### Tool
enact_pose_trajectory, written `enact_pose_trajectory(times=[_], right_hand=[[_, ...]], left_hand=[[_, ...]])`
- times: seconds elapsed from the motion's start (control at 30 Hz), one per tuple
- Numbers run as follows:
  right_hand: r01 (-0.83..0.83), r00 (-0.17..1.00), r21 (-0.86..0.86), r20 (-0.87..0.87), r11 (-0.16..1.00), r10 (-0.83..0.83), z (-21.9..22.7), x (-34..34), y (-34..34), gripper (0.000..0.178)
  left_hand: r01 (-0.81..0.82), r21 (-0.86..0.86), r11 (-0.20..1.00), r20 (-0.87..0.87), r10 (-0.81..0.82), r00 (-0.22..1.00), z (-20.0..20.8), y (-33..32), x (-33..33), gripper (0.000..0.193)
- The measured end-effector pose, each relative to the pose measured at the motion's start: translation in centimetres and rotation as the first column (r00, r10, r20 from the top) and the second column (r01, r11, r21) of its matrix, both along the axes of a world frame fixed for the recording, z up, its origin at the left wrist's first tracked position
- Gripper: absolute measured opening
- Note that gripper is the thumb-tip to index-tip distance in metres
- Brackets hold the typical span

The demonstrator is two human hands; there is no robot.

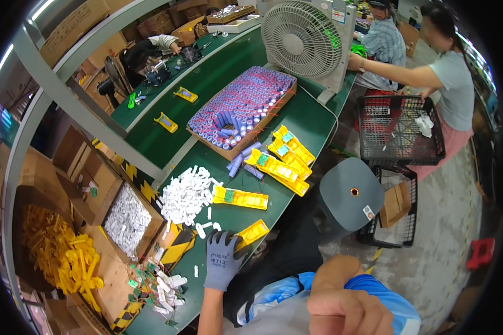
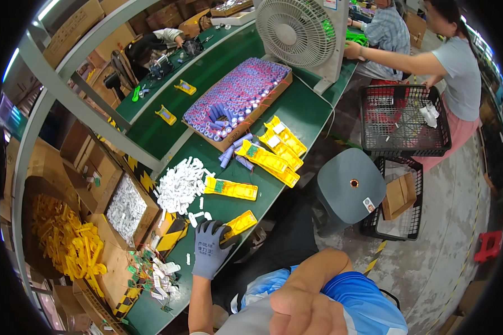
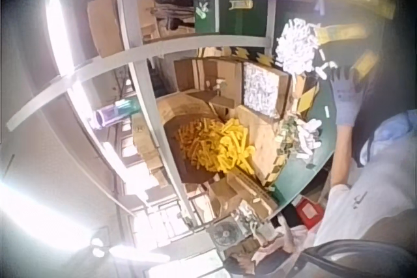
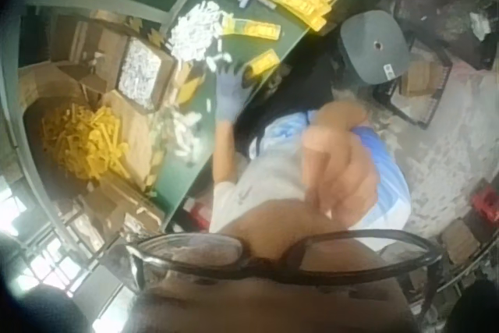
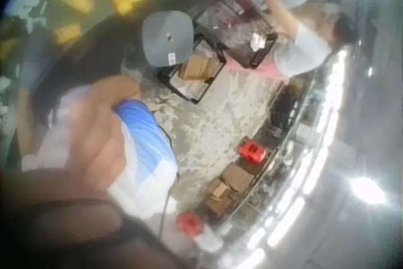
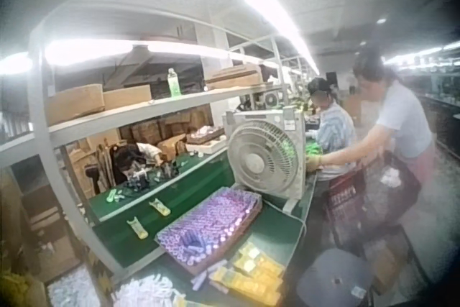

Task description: The person assembles yellow plastic housings by hand, inserting batteries, wiring harnesses, and white plastic parts into them.

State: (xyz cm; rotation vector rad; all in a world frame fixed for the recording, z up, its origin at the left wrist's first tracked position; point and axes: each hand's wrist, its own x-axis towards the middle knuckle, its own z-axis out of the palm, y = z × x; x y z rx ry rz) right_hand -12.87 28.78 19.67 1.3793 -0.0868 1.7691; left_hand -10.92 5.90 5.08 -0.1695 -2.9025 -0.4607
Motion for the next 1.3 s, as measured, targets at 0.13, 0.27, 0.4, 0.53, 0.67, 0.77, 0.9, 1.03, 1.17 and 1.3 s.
enact_pose_trajectory(times=[0.13,0.27,0.4,0.53,0.67,0.77,0.9,1.03,1.17,1.3], right_hand=[[-0.142,0.959,0.403,-0.17,0.904,0.227,1.2,-3.9,0.5,0.022],[-0.225,0.948,0.678,-0.015,0.7,0.319,0.8,-3.3,-1.4,0.012],[-0.367,0.929,0.758,0.33,0.539,0.169,2.7,-3.3,-4.2,0.019],[-0.167,0.943,0.893,0.021,0.418,0.332,5.1,-4.8,-5.7,0.034],[-0.439,0.898,0.837,0.394,0.327,0.196,4.8,-2.8,-6.3,0.021],[-0.225,0.974,0.892,0.194,0.392,0.117,2.6,-4.2,-7.9,0.023],[0.129,0.917,0.991,-0.133,-0.034,-0.375,-4.5,-7.3,-7.9,0.043],[0.071,0.887,0.949,-0.201,-0.308,-0.415,-14.9,-8.3,-7.6,0.052],[-0.08,0.926,0.956,-0.034,-0.283,-0.376,-17.7,-8.8,-7.5,0.051],[-0.092,0.942,0.943,-0.022,-0.319,-0.336,-17.3,-9.9,-7.8,0.053]], left_hand=[[-0.151,0.095,0.984,0.052,0.146,0.988,0.0,0.2,2.0,0.036],[-0.131,0.361,0.923,0.036,0.127,0.991,-1.7,-0.1,1.8,0.035],[-0.15,0.411,0.899,-0.052,0.188,0.981,-2.3,-0.2,1.3,0.032],[-0.185,0.373,0.909,-0.124,0.246,0.961,-3.3,0.0,1.6,0.028],[-0.186,0.334,0.924,-0.135,0.242,0.961,-3.3,0.3,1.8,0.023],[-0.212,0.289,0.933,-0.167,0.268,0.949,-4.6,-0.1,2.7,0.024],[-0.167,0.273,0.947,-0.138,0.211,0.968,-3.1,-0.9,3.6,0.03],[-0.181,0.269,0.946,-0.2,0.239,0.95,-4.4,-2.6,5.4,0.028],[-0.137,0.166,0.977,-0.244,0.175,0.954,-4.6,-2.7,6.4,0.026],[-0.162,0.321,0.933,-0.088,0.199,0.976,-3.2,-3.6,7.0,0.03]])
